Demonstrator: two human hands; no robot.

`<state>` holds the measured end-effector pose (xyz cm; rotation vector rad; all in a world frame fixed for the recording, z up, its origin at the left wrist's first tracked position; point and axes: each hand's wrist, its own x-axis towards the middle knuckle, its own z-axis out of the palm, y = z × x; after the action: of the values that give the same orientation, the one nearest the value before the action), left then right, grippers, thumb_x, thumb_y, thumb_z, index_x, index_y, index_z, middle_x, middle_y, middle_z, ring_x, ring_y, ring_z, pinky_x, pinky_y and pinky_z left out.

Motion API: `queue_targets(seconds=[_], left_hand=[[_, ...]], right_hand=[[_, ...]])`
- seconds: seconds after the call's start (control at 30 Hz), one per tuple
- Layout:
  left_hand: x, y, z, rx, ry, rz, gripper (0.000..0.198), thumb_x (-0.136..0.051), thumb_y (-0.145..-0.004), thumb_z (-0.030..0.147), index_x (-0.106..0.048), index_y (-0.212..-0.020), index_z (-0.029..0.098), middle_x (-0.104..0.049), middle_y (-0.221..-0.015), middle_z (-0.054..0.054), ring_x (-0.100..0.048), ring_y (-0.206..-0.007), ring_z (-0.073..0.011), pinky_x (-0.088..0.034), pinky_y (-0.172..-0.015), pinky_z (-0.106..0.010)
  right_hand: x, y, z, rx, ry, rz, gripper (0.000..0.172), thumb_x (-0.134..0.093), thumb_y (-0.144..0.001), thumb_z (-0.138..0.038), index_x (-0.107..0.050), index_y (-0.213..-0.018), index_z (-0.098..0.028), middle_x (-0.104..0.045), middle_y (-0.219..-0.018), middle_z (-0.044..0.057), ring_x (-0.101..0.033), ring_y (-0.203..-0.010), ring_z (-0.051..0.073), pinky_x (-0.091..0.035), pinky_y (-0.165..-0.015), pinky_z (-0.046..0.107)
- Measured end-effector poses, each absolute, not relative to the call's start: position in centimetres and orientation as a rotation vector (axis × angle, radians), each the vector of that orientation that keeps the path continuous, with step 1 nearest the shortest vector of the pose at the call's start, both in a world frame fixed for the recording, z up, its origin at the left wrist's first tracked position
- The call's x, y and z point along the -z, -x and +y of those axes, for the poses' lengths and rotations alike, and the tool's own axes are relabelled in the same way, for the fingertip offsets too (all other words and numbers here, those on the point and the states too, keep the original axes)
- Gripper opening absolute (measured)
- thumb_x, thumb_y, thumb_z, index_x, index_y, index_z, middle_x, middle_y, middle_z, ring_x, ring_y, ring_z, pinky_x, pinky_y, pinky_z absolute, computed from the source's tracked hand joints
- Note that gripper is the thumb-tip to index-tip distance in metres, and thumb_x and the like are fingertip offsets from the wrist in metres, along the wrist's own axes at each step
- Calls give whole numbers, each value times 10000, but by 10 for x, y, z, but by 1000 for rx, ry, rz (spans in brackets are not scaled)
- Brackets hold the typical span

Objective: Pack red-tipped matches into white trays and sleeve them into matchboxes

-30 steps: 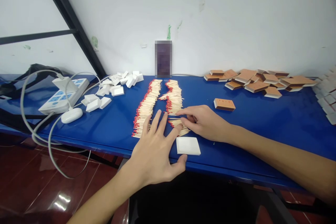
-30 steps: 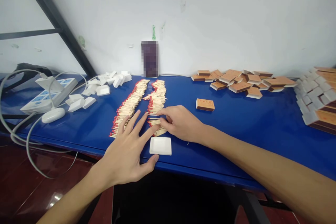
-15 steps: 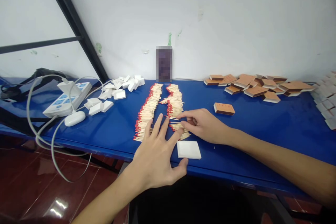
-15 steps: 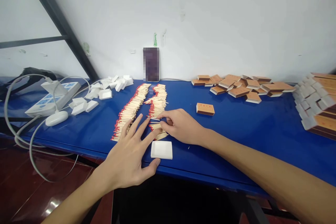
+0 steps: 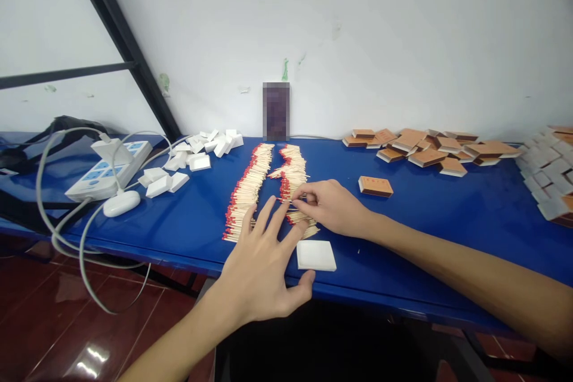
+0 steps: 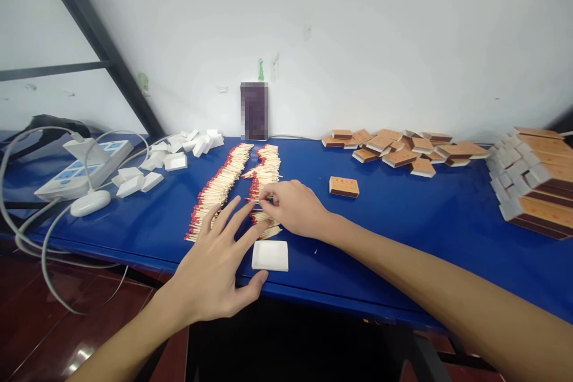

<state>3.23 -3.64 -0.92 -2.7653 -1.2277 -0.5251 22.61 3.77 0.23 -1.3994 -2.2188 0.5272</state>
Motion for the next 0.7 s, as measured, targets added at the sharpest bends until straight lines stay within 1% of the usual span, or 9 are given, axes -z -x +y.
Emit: queue_targets(seconds=[0.13,0.2,0.3,0.37,0.47,0.6,0.7], left_hand=[[11,-31,-37,713,2737,-1109,588,-613,-805,464,-571,-1322,186,-542,-1388,-168,-418,-1367,-393,-285,-1139,-606],[13,-30,-37,790,2728,-1047,519,-610,-813,441,-611,-1251,163,-595,-1301,-161,-485,-1295,-375,-343,-1108,-574],[15,-29,-36,834,2738,-952,410,-602,-839,388,-640,-1169,147,-637,-1219,-144,-563,-1181,-338,-441,-1022,-501],[15,-29,-35,850,2746,-901,360,-603,-848,358,-646,-1135,145,-656,-1172,-132,-583,-1147,-319,-474,-981,-464],[15,-28,-35,878,2751,-866,323,-608,-852,327,-643,-1121,152,-667,-1143,-116,-586,-1155,-308,-488,-973,-445],[16,-28,-35,906,2764,-864,305,-610,-857,320,-636,-1114,158,-661,-1160,-112,-588,-1150,-304,-501,-968,-441],[16,-28,-36,903,2785,-903,317,-599,-868,324,-621,-1142,166,-658,-1180,-109,-585,-1156,-294,-502,-983,-438]], right_hand=[[-4,-223,44,-503,1395,-2216,151,-587,-843,-230,-727,-791,-207,-556,-608,-31,-442,-570,110,-302,-578,253],[-4,-224,46,-500,1391,-2215,142,-594,-833,-220,-728,-789,-206,-549,-603,-34,-441,-569,109,-304,-581,253],[-5,-227,48,-521,1337,-2257,144,-590,-834,-211,-697,-740,-193,-514,-572,-45,-418,-550,99,-302,-576,251],[-5,-230,48,-558,1267,-2305,150,-587,-843,-218,-679,-728,-188,-486,-555,-55,-406,-539,94,-302,-576,249],[-7,-235,49,-637,1200,-2350,145,-586,-858,-240,-682,-764,-186,-454,-543,-65,-394,-534,93,-307,-574,246],[-11,-241,46,-737,1172,-2389,142,-576,-871,-249,-683,-804,-183,-467,-556,-64,-388,-535,94,-312,-561,242],[-13,-244,41,-764,1157,-2407,144,-574,-875,-250,-679,-807,-180,-464,-562,-63,-382,-531,93,-309,-552,240]])
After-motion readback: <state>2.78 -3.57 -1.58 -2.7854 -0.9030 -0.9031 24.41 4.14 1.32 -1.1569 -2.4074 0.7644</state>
